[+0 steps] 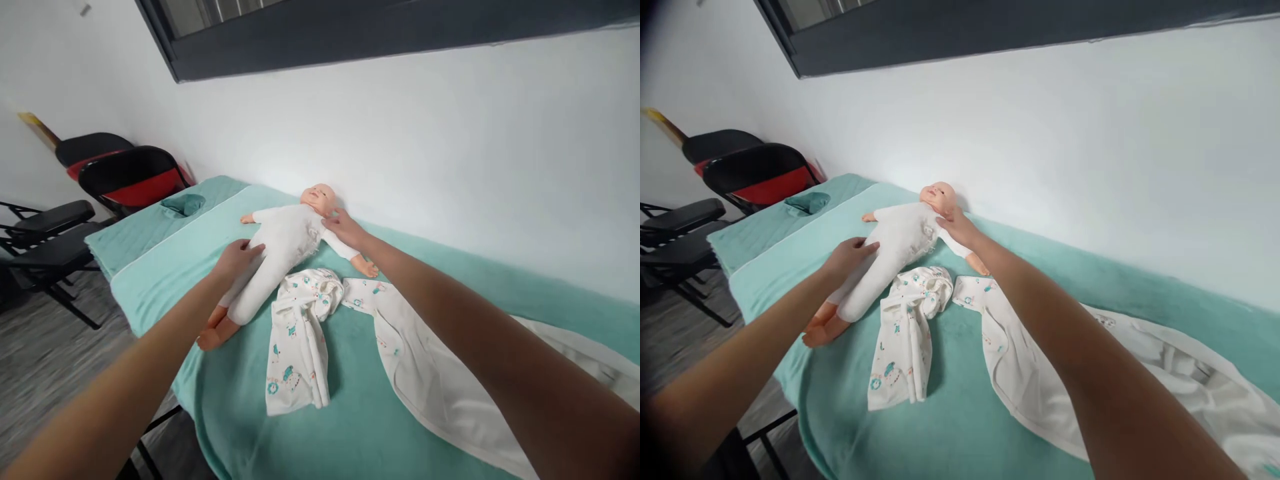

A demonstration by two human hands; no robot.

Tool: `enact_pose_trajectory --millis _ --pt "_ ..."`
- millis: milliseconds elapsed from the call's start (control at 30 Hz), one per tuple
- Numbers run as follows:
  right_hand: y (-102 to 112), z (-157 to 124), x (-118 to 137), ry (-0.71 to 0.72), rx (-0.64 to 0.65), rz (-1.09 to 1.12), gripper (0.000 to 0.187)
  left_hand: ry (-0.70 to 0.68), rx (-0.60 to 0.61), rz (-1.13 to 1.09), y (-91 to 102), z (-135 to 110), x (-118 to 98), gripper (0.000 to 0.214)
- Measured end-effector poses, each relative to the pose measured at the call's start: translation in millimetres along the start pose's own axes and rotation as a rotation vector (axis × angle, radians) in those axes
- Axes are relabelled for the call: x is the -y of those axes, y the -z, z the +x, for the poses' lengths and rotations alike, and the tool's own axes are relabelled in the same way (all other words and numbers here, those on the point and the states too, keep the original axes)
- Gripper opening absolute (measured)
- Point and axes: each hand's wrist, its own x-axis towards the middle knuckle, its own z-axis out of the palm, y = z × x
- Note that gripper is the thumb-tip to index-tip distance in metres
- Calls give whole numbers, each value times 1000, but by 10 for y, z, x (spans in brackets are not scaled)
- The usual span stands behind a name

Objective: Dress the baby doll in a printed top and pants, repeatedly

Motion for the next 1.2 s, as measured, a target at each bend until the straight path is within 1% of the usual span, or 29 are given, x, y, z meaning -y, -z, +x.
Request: enact_pose_trajectory --millis 33,67,100,133,167,200,267,300,333,400,467,500,533,567,600,667,700,733,800,867,900,933,1000,1100,1167,1200 --pt "107 -156 -91 -42 -19 -144 61 -116 -93 92 -80 -128 -2 52" --pt "238 -346 -182 -72 -48 -341 51 -260 -159 171 -175 -284 0 48" --pt "385 -565 -265 -103 -75 -431 41 -394 -170 223 -283 -459 7 45" --pt "545 -808 -334 -123 -92 -484 35 -472 -153 228 -398 -643 20 41" --pt "707 -1069 -386 -139 -113 -538 33 -562 -88 246 -516 -825 36 42" --pt "866 -1340 -418 -154 -131 -589 32 -602 -44 278 -629 -995 52 47" --pt "1149 -1876 -431 -175 -139 -674 32 -564 -10 386 -820 -1271 68 58" --pt "1263 -2126 -419 -183 -127 -709 32 -515 3 440 -889 -1372 57 60" --pt "1357 -2358 -399 -196 -100 -749 32 -459 18 486 -937 -1452 29 57" --pt "1484 -2749 -347 -237 -31 -825 30 -369 110 513 -980 -1581 -85 42" --pt "1543 -3045 -275 -269 22 -884 26 -340 242 472 -983 -1721 -268 27" --pt "1552 -3164 -225 -265 32 -901 23 -370 316 433 -986 -1812 -377 23" --pt "1552 -3269 -160 -246 31 -908 20 -440 389 386 -998 -1920 -493 20" --pt "1545 -3366 -75 -221 30 -915 20 -542 440 334 -1022 -2045 -611 19" --pt "1533 -3459 31 -186 28 -924 20 -662 464 281 -1060 -2183 -729 18" --pt "1502 -3653 310 -88 14 -952 21 -901 455 180 -1173 -2477 -961 20" --pt "1485 -3758 476 -4 0 -982 21 -1001 433 148 -1241 -2622 -1075 20" --pt "1468 -3868 652 93 -19 -1011 21 -1081 418 135 -1309 -2759 -1186 20" --pt "1442 -4101 1005 264 -75 -1046 24 -1225 454 154 -1427 -3000 -1400 17" --pt "1439 -4334 1308 350 -115 -1084 26 -1334 481 210 -1490 -3188 -1586 17" --pt "1453 -4444 1426 365 -131 -1103 25 -1373 451 244 -1495 -3262 -1662 19" --pt "1481 -4546 1517 358 -148 -1111 23 -1403 385 276 -1483 -3323 -1723 20" --pt "1581 -4722 1613 282 -210 -1060 19 -1451 185 334 -1415 -3409 -1797 20" --pt "1780 -4903 1567 42 -336 -838 12 -1493 -131 364 -1266 -3468 -1800 19" --pt "1844 -4962 1452 -123 -349 -698 14 -1468 -317 309 -1187 -3490 -1752 19" --pt "1823 -4971 1382 -172 -336 -648 15 -1436 -392 264 -1163 -3505 -1718 20"
